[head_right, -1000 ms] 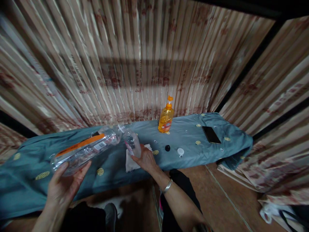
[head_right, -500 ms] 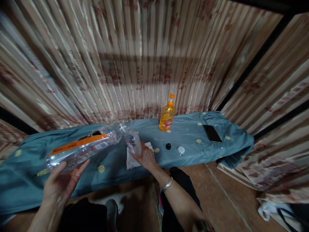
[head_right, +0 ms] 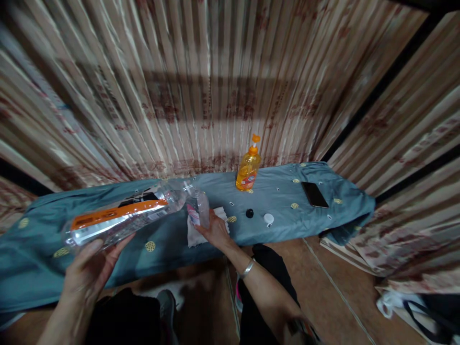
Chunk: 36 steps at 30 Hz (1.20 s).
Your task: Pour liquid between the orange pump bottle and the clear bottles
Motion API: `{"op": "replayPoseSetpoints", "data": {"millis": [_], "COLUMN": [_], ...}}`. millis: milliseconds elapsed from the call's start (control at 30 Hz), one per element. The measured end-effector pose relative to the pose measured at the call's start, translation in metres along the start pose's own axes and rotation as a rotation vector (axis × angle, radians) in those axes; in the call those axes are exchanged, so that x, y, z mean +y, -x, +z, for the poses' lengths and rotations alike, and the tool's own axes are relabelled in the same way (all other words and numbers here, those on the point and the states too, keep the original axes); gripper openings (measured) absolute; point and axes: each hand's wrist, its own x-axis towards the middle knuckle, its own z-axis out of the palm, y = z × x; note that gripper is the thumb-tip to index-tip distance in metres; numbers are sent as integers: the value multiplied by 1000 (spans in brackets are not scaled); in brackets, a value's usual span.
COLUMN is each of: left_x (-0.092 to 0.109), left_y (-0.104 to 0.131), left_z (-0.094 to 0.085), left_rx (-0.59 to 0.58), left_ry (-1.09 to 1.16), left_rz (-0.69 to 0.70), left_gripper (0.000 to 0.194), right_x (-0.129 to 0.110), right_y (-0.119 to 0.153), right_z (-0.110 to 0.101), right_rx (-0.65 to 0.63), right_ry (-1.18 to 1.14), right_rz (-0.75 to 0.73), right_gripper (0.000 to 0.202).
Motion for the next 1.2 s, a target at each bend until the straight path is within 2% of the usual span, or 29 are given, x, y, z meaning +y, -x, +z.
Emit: {"op": "replayPoseSetpoints", "data": {"millis": [200,500,700,933,1067,1200], "left_x": [0,5,8,14,13,9], "left_y": [3,4,5,10,9,6], "left_z": [-1,-2,0,7,3,-5], "left_rx": [-25,-23,-42,-38,-47,-87], "left_ry": [-26,-90,-92,-82,-75,-98], "left_rz": [18,26,34,82,93,85], "left_gripper": [74,67,64,82,85,79], "right_x": [0,2,-2,-3,-5,-4], "right_y": [0,3,3,4,5,5], "right_z": [0,1,-3,-3,-4,-4], "right_rx": [20,39,6,5,6,29], "right_ry": [-14,47,52,63,51,17], "right_rz": [-13,-48,-39,-33,-36,-69], "right_gripper": [49,47,47,51,50,49]}}
